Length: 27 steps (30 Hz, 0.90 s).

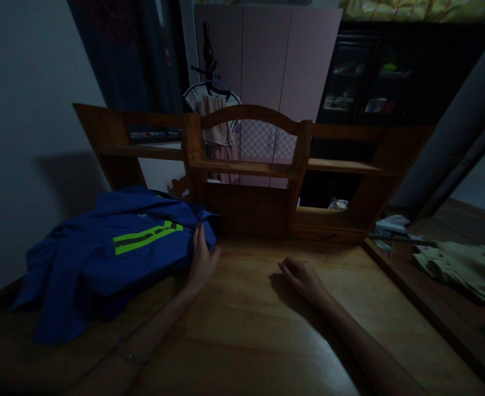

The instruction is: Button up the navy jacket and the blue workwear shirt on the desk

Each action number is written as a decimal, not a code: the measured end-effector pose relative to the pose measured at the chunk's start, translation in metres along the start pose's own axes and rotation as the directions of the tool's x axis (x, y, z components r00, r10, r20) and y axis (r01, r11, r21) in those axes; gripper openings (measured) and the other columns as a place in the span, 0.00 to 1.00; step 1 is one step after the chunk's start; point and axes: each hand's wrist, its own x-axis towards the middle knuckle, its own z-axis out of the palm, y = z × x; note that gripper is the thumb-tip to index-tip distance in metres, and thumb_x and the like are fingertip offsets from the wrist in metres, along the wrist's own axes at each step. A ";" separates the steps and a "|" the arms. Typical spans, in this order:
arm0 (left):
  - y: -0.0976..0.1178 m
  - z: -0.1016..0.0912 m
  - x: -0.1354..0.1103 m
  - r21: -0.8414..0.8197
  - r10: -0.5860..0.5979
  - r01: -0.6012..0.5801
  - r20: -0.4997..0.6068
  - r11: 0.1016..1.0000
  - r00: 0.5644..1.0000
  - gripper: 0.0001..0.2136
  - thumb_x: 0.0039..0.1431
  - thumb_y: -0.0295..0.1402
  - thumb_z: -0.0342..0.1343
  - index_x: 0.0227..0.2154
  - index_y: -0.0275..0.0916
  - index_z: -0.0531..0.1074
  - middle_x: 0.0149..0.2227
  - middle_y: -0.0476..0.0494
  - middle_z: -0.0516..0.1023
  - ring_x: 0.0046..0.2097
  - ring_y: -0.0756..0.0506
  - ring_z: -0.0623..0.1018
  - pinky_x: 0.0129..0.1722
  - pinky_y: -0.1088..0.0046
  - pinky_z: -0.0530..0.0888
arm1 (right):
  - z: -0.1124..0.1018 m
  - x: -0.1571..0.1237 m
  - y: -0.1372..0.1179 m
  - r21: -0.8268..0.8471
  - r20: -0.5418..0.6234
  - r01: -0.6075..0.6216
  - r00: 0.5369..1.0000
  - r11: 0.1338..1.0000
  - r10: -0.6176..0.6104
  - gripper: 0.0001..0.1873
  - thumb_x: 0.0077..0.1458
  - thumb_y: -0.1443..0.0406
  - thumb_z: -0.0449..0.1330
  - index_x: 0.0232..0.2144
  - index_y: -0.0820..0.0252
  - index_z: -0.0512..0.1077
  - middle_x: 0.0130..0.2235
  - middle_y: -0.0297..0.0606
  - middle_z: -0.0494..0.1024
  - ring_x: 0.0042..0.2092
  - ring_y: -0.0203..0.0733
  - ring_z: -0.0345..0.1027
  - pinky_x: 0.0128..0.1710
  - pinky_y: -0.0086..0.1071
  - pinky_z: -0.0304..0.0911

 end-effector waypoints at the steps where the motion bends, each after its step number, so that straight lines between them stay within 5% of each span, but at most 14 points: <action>1: 0.000 0.000 0.000 -0.003 -0.005 0.005 0.003 1.000 1.000 0.36 0.56 0.29 0.52 0.64 0.41 0.41 0.66 0.38 0.42 0.66 0.41 0.46 0.64 0.59 0.48 | 0.000 0.000 0.000 0.000 0.004 -0.002 1.000 1.000 0.002 0.17 0.61 0.57 0.48 0.27 0.60 0.69 0.25 0.35 0.73 0.26 0.36 0.66 0.26 0.27 0.53; 12: -0.006 0.001 0.001 -0.001 -0.006 0.006 0.013 1.000 1.000 0.35 0.56 0.30 0.52 0.63 0.41 0.42 0.65 0.37 0.43 0.66 0.41 0.46 0.64 0.58 0.49 | 0.000 -0.001 0.000 -0.025 0.010 -0.006 1.000 1.000 0.006 0.17 0.61 0.57 0.48 0.27 0.60 0.69 0.25 0.35 0.73 0.26 0.36 0.66 0.27 0.27 0.52; 20: -0.012 0.000 0.003 0.122 0.037 -0.045 0.066 0.991 0.997 0.20 0.57 0.29 0.49 0.53 0.37 0.62 0.59 0.36 0.58 0.62 0.40 0.59 0.60 0.59 0.60 | -0.005 -0.001 0.005 -0.061 -0.054 -0.005 0.999 0.998 0.002 0.18 0.62 0.56 0.47 0.27 0.60 0.68 0.23 0.34 0.71 0.25 0.35 0.64 0.25 0.27 0.50; 23: -0.001 -0.008 0.003 0.212 0.151 -0.181 0.150 0.960 0.977 0.15 0.58 0.27 0.46 0.47 0.39 0.68 0.57 0.39 0.61 0.60 0.41 0.62 0.59 0.59 0.62 | -0.011 -0.003 0.009 -0.074 -0.128 -0.022 0.992 0.997 0.012 0.19 0.62 0.56 0.47 0.26 0.60 0.68 0.23 0.34 0.71 0.25 0.35 0.64 0.26 0.27 0.51; 27: 0.013 -0.032 0.001 0.349 0.334 -0.453 0.351 0.820 0.875 0.16 0.56 0.25 0.47 0.47 0.40 0.69 0.59 0.40 0.60 0.61 0.41 0.59 0.60 0.59 0.59 | -0.017 -0.007 0.017 -0.095 -0.219 -0.044 0.975 0.995 0.022 0.19 0.61 0.55 0.48 0.25 0.60 0.67 0.22 0.33 0.70 0.23 0.34 0.62 0.25 0.27 0.50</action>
